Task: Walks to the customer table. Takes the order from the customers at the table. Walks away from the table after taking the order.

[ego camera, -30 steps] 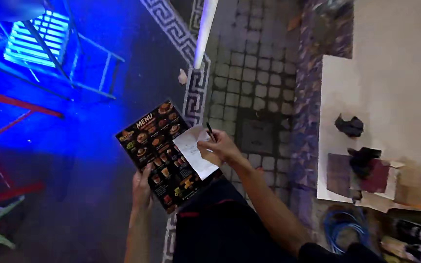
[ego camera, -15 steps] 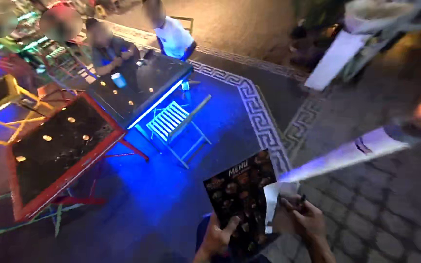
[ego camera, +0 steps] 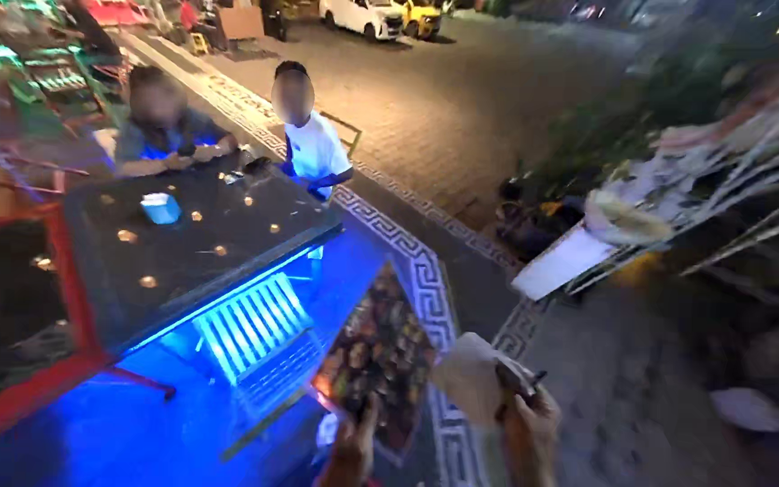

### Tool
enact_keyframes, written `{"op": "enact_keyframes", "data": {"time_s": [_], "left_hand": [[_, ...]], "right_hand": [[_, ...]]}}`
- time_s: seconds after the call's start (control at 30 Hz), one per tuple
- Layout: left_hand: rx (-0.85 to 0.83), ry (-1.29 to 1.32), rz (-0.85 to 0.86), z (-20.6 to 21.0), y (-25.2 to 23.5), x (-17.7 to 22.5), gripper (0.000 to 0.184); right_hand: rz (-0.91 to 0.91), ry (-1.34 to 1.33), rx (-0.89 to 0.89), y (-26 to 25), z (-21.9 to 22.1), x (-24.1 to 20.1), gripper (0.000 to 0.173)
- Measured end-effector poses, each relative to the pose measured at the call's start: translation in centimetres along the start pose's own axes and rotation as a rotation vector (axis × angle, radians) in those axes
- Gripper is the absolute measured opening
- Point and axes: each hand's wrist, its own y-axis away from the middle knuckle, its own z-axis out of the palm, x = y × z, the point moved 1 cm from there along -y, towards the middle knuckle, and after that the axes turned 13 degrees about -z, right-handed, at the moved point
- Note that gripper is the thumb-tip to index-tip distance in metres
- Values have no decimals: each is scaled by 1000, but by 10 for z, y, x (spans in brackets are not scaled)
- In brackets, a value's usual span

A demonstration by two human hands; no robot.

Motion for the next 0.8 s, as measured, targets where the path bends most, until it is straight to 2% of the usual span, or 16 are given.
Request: {"op": "enact_keyframes", "data": {"time_s": [0.03,0.1,0.2,0.27,0.37,0.47,0.53,0.63,0.73,0.8], "left_hand": [[27,15,6,10,-33,7,27],[48,-6,57,18,-99,23,32],[147,28,130,27,-178,42,32],[205,66,171,33,-220,49,35],[343,121,131,41,-275,44,41],[479,167,12,51,-332,20,48],[591,237,-40,58,-373,-4,51],[882,428,-89,69,-436,-29,45],[1119,541,-105,61,-482,-49,47],[1208,671,-107,54,-515,-50,48]], "right_hand": [[73,41,63,-29,15,-1,17],[67,161,152,-75,47,2,14],[-181,301,171,-127,92,27,23],[-376,392,97,-157,131,58,30],[-548,242,-288,-182,206,115,27],[-490,-50,-792,-182,287,177,28],[-421,-175,-1024,-178,324,217,30],[-297,-302,-1241,-202,363,270,30],[-187,-162,-1345,-255,398,296,26],[-146,-93,-1432,-295,430,322,26]]}}
